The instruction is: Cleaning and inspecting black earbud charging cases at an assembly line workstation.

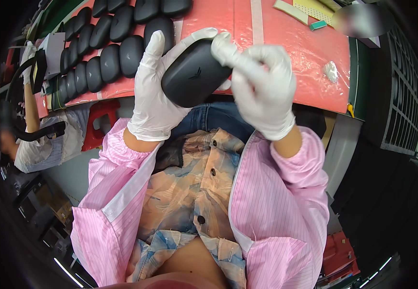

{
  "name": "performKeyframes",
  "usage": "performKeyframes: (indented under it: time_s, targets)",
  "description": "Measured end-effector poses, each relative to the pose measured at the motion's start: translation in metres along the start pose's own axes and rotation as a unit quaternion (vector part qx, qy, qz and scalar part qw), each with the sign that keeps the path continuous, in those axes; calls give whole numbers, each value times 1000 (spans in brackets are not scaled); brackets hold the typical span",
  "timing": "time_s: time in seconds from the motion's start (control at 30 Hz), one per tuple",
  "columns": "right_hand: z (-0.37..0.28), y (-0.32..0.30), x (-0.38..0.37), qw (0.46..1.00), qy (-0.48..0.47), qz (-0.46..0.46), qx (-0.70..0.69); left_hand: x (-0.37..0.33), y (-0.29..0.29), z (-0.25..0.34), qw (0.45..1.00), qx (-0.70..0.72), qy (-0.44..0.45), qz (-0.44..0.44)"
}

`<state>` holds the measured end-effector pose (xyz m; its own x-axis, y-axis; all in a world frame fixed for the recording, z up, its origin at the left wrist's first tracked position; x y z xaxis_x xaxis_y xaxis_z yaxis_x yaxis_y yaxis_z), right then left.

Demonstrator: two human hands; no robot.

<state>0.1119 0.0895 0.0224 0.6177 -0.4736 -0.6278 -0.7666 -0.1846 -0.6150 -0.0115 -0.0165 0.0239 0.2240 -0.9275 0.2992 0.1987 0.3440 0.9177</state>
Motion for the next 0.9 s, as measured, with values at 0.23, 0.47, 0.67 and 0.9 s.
performKeyframes:
  time_s: [0.23,0.47,0.67,0.9]
  targets:
    - [-34,17,36,990,-121,-61,-39,-6,-3,-2,997,47,45,49]
    - [31,-14,32,990,36,-37,133,-6,0,3,998,57,7,14]
    - [8,-19,1,962,146,-204,-105,-7,2,-4,994,-77,-50,60]
    - [35,-10,19,980,66,-158,-102,13,-27,8,978,-198,-70,9]
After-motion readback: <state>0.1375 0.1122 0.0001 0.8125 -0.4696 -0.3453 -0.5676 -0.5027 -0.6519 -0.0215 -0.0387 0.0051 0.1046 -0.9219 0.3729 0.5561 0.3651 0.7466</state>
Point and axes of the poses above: each hand's wrist, its own x-axis away from the middle knuckle, its own y-axis out of the palm, z = x × y, the point moved 2 cm from there along -x, towards the middle knuckle, and after that the axes turned 13 degrees about x, right-handed, at the moved point
